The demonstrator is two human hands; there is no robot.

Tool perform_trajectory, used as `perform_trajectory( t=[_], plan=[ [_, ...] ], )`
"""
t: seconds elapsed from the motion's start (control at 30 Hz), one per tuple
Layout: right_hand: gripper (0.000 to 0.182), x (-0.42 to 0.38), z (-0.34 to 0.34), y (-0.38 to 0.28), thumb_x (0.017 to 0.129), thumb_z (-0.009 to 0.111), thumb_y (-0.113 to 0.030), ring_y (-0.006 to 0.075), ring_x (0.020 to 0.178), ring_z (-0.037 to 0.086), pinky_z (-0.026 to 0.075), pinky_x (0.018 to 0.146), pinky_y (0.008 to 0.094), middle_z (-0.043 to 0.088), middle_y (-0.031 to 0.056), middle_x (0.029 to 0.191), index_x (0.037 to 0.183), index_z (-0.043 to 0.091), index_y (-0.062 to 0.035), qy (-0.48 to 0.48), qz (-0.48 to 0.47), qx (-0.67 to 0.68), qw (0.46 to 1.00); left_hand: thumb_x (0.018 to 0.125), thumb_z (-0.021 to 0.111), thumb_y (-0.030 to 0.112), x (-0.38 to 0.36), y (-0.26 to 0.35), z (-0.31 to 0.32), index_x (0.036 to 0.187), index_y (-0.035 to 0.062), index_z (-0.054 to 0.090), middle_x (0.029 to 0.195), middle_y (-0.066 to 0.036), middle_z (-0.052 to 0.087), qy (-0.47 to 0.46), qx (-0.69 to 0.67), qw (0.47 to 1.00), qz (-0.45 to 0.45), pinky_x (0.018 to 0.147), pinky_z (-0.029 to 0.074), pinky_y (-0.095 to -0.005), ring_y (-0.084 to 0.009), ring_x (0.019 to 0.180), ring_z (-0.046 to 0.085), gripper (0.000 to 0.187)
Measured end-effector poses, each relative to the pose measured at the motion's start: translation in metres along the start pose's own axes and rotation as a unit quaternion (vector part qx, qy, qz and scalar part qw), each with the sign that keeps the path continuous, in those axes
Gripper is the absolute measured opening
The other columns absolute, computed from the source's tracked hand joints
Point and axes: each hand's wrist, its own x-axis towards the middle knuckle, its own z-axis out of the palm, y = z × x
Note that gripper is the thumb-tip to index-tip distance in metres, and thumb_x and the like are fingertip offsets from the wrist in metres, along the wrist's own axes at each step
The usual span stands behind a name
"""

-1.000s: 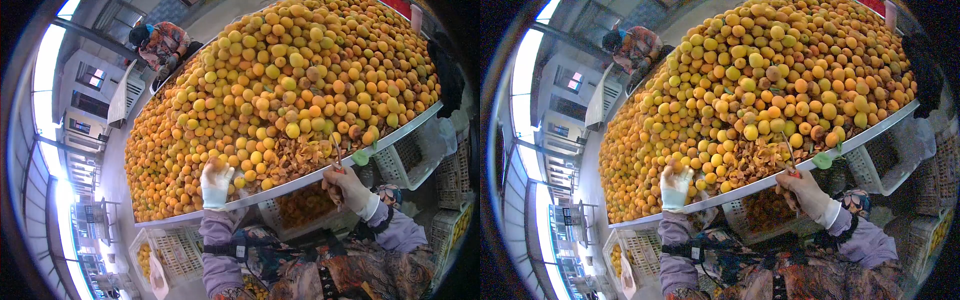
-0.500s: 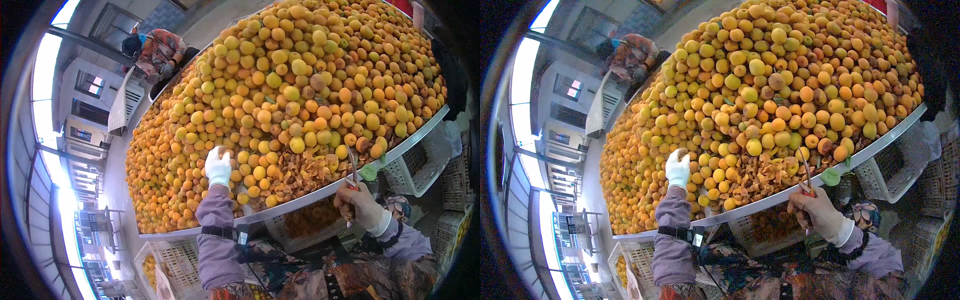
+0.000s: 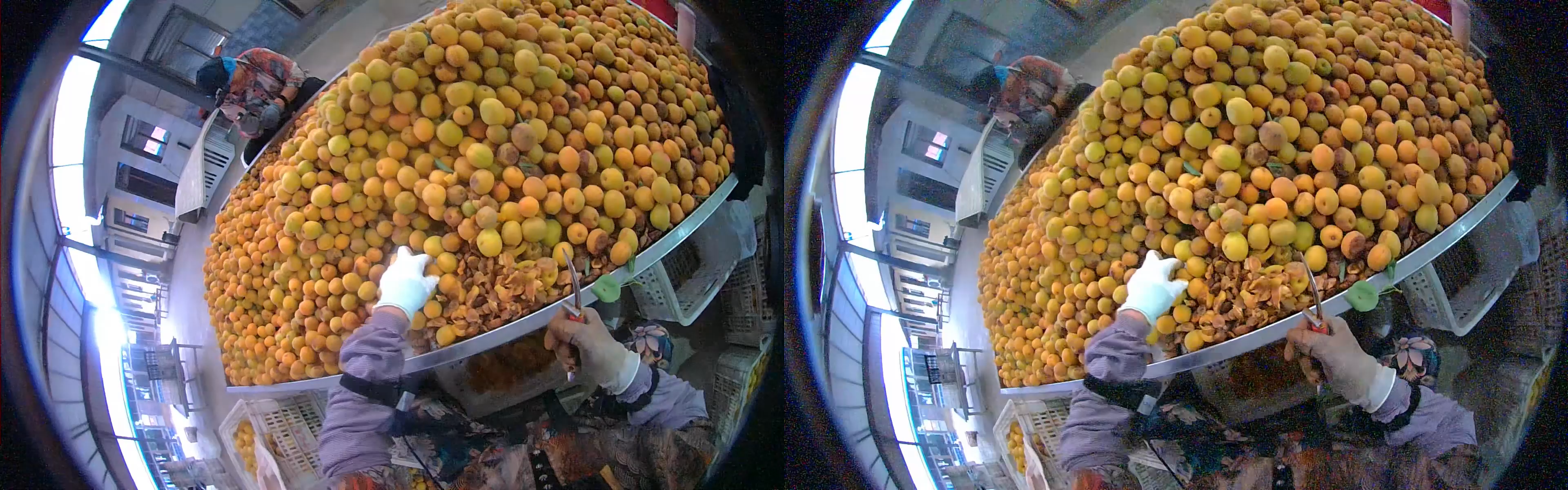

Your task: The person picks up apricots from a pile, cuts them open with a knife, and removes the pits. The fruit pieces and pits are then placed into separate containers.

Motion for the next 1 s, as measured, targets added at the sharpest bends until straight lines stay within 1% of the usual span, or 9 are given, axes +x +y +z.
perform_trajectory(
  t=[0.23,0.33,0.43,0.5,0.57,0.6,0.63,0.77,1.0],
  plan=[
    [0.018,-0.009,0.013,-0.008,0.086,0.054,-0.016,0.0111,0.039,0.041,0.034,0.037,0.0262,0.05,0.0048,0.055,0.072,0.051,-0.0046,0.03,0.008,-0.019,0.999,0.077,0.063,0.02,-0.007,-0.026,0.011,0.104,0.0023,0.057,0.097,-0.011,0.058,0.101,-0.24,0.965,0.016,0.07,0.048,-0.032,-0.0211,0.083,0.058,0.033],
    [0.019,-0.011,0.008,-0.011,0.086,0.053,-0.017,0.0114,0.038,0.041,0.034,0.037,0.0258,0.048,0.0044,0.052,0.071,0.052,-0.0041,0.028,0.018,-0.006,0.999,0.087,0.054,0.014,-0.021,-0.048,-0.002,0.117,0.0062,0.048,0.111,-0.01,0.057,0.05,-0.795,0.6,-0.069,0.073,0.049,-0.0277,-0.0172,0.09,0.058,0.032],
    [0.019,-0.01,0.011,-0.01,0.087,0.053,-0.017,0.0122,0.038,0.042,0.035,0.037,0.0257,0.049,0.0048,0.053,0.072,0.052,-0.004,0.03,0.012,-0.024,0.999,0.086,0.057,0.024,-0.012,-0.042,-0.015,0.117,0.0115,0.048,0.098,-0.007,0.06,0.209,-0.796,0.563,-0.072,0.061,0.047,-0.0288,-0.0169,0.077,0.057,0.034],
    [0.018,-0.006,0.01,-0.006,0.086,0.053,-0.017,0.0128,0.039,0.043,0.036,0.037,0.0259,0.051,0.0057,0.056,0.073,0.052,-0.0041,0.021,-0.011,-0.018,1.0,0.086,0.058,0.027,0.004,-0.05,-0.025,0.112,0.0135,0.05,0.1,-0.005,0.059,0.178,-0.793,0.576,-0.081,0.063,0.047,-0.0279,-0.016,0.079,0.057,0.031],
    [0.018,-0.006,0.007,-0.007,0.086,0.053,-0.017,0.0126,0.04,0.044,0.037,0.037,0.0259,0.053,0.0062,0.059,0.074,0.052,-0.0046,0.017,-0.003,-0.011,1.0,0.083,0.06,0.029,0.031,-0.061,-0.018,0.111,0.0133,0.052,0.102,-0.005,0.058,0.154,-0.488,0.839,-0.185,0.067,0.047,-0.0299,-0.0174,0.081,0.057,0.033],
    [0.017,-0.006,0.006,-0.008,0.086,0.054,-0.017,0.0124,0.041,0.045,0.037,0.038,0.0258,0.055,0.0067,0.062,0.075,0.051,-0.0052,0.011,0.008,-0.007,1.0,0.079,0.062,0.027,0.042,-0.064,-0.016,0.108,0.0127,0.053,0.1,-0.008,0.057,0.274,-0.214,0.938,-0.01,0.07,0.048,-0.0346,-0.0235,0.08,0.058,0.034],
    [0.017,-0.004,0.006,-0.009,0.086,0.054,-0.017,0.0124,0.041,0.045,0.037,0.038,0.0258,0.055,0.0067,0.062,0.075,0.051,-0.0052,0.012,0.008,-0.007,1.0,0.076,0.062,0.021,0.044,-0.063,-0.01,0.111,0.0149,0.054,0.098,-0.013,0.055,0.259,-0.058,0.963,-0.042,0.072,0.048,-0.0386,-0.0292,0.081,0.059,0.036],
    [0.015,-0.003,0.004,-0.008,0.086,0.055,-0.018,0.012,0.044,0.047,0.038,0.038,0.0255,0.057,0.0076,0.066,0.076,0.05,-0.0067,0.032,0.028,0.005,0.999,0.074,0.062,0.015,0.058,-0.054,-0.004,0.115,0.0199,0.053,0.106,-0.015,0.049,0.104,0.074,0.985,-0.119,0.075,0.047,-0.0414,-0.0329,0.087,0.058,0.043],
    [0.017,0.003,0.004,0.003,0.087,0.057,-0.018,0.01,0.04,0.048,0.037,0.034,0.0228,0.057,0.0054,0.063,0.076,0.053,-0.0042,0.017,-0.007,0.012,1.0,0.074,0.062,0.015,0.056,-0.065,0.012,0.108,0.0197,0.055,0.092,-0.012,0.052,0.222,0.08,0.968,-0.082,0.068,0.049,-0.0409,-0.0304,0.078,0.059,0.035]
  ],
)
